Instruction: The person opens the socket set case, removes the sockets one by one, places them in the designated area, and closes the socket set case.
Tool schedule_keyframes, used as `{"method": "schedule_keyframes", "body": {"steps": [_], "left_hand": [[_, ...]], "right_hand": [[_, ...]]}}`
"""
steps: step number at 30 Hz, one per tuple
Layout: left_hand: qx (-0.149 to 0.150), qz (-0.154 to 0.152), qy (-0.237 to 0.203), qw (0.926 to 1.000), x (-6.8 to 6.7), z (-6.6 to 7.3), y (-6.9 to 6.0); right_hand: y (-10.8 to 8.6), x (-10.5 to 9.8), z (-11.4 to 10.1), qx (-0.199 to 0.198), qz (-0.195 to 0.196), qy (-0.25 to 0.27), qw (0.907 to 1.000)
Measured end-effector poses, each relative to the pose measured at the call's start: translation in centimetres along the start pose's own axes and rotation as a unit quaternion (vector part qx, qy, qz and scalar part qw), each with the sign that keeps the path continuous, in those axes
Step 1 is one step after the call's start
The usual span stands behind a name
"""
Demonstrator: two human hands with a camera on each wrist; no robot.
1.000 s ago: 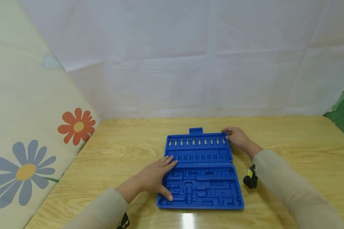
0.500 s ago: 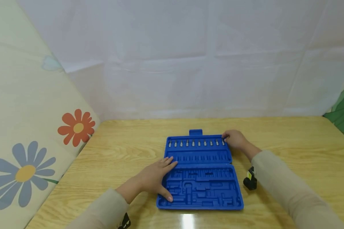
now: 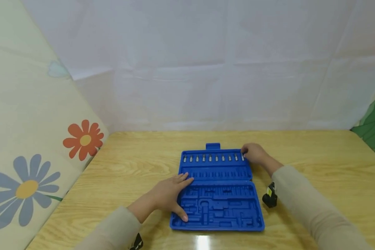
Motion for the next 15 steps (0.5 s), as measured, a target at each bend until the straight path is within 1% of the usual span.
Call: {"method": "schedule_keyframes", "body": {"steps": [2,4,7,10,12,15], "left_hand": [[0.001,-0.004,0.0,1.0,0.0,0.1,0.4],[0.002,-0.005,-0.003,1.0,-0.1,0.3,0.6],[0.003,-0.004,-0.005,1.0,-0.1,0.2,0.8],[0.0,0.0,-0.01,1.0,-0.2,0.0,0.6],[0.001,0.003,-0.013,0.9999,-0.2,-0.1,0.5],[0.007,0.007,-0.018,0.9998,-0.1,-0.2,0.6]], "right_hand": [[-0.1,-0.2,0.4,0.0,0.006,0.007,1.0],[-0.1,-0.4,0.6,-0.006,0.02,0.007,0.9998],[0.1,-0.4,0.7,-0.011,0.039,0.006,0.9992],[0.5,-0.1,0.4,-0.009,0.038,0.018,0.9991],[0.8,0.0,0.2,-0.007,0.031,0.031,0.999],[0.9,0.0,0.4,0.008,0.029,0.046,0.9985]]}}
Point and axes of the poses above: each hand's wrist, its own y-axis towards the middle knuckle, its own x-axis out of the palm, z = x × y, the point moved 3 cm from there along y, towards the middle knuckle, and after that the axes turned 3 degrees about z, right-handed, at the moved point
